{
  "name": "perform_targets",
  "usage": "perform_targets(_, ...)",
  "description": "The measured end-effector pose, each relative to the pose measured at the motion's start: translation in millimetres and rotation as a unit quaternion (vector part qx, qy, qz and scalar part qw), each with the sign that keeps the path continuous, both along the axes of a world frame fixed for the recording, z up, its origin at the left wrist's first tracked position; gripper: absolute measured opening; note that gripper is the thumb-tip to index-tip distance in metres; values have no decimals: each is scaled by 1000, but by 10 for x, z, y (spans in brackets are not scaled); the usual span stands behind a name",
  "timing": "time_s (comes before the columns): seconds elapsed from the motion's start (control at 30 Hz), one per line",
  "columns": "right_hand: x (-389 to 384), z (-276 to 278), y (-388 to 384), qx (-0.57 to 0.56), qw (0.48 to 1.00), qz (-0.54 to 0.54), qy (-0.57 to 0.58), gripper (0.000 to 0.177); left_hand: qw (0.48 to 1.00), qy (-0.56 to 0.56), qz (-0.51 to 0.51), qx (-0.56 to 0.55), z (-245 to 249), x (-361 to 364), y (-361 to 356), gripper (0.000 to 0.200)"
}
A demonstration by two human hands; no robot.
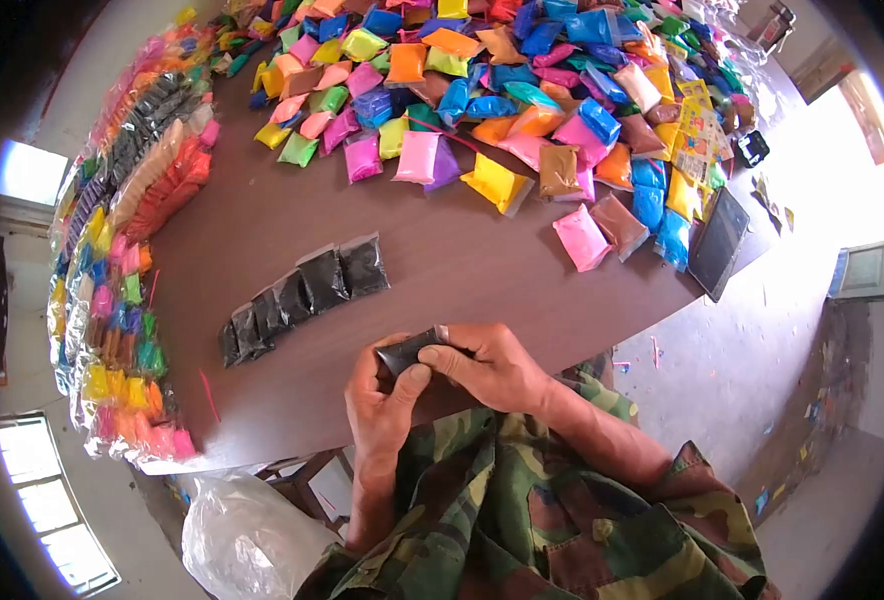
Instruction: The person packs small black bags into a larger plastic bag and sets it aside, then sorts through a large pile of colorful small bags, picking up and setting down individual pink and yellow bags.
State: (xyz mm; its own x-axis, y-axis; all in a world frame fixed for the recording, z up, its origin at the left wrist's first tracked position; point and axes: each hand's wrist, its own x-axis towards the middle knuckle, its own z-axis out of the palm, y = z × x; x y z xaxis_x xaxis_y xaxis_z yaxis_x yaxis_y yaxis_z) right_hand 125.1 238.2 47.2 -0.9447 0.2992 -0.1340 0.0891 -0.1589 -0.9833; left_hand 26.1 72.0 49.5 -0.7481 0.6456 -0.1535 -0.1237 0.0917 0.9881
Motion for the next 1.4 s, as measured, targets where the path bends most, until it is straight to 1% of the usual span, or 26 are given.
perform_targets(0.1, 12, 49, 43, -87, 996, 18, -14, 25, 997, -69, -16, 27, 1, -23, -7, 51)
perform_targets(0.13, 19, 30, 63, -99, 995, 24, -12, 26, 994, -96, -22, 38, 2, -36, -12, 53)
perform_targets(0.2, 42, -33, 98, -124, 992, 36, -9, 28, 990, -124, -43, 49, 18, -60, -42, 50)
perform_targets(0.33, 46, -50, 154, -125, 990, 64, -2, 29, 980, -174, -81, 56, 74, -151, -111, 52)
perform_targets(0.43, 35, -54, 148, -95, 993, 66, -15, 27, 983, -155, -88, 54, 83, -174, -161, 54)
perform_targets(0.53, 3, 12, 102, -61, 997, 40, -19, 25, 994, -58, -39, 79, 145, -133, -67, 52)
perform_targets(0.63, -19, 47, 16, -4, 1000, 11, 12, 32, 999, -11, 17, -28, 132, -101, -23, 41)
perform_targets(0.7, -27, 18, 3, 56, 997, -1, 53, 36, 997, -37, 58, -31, 7, -112, -43, 32)
perform_targets(0.77, -3, 76, 31, -8, 1000, 11, 5, 36, 994, -55, 87, -25, -51, -95, -14, 25)
perform_targets(0.8, 17, 97, 45, -40, 999, 17, -19, 36, 993, -58, 99, -18, -53, -68, 17, 24)
perform_targets(0.83, 33, 86, 49, -52, 998, 14, -17, 36, 992, -61, 112, -12, -53, -50, 34, 25)
perform_targets(0.93, 31, 20, 44, -79, 997, 15, -4, 37, 992, -47, 117, 9, -205, -54, -25, 28)
perform_targets(1.03, 61, 6, 48, -81, 997, 8, -2, 36, 991, -55, 119, -20, -210, -87, -63, 29)
perform_targets(1.13, 42, 46, 24, -69, 997, 0, -20, 33, 990, -68, 115, -33, -74, -124, -105, 26)
perform_targets(1.2, 25, 71, -2, -66, 997, -10, -31, 29, 994, -42, 96, -23, 158, -60, -16, 26)
perform_targets(1.23, 4, 18, -23, -2, 1000, -28, 10, 26, 996, -29, 86, -18, 225, -41, 11, 27)
perform_targets(1.3, -51, -128, -55, 129, 985, -65, 92, 20, 997, -15, 45, -58, 159, -72, -72, 36)
perform_targets(1.33, -51, -128, -58, 124, 985, -68, 96, 18, 997, -9, 24, -78, 133, -76, -100, 42)
perform_targets(1.4, -44, -106, -56, 116, 985, -75, 103, 15, 998, -16, 29, -61, 138, -36, -60, 43)
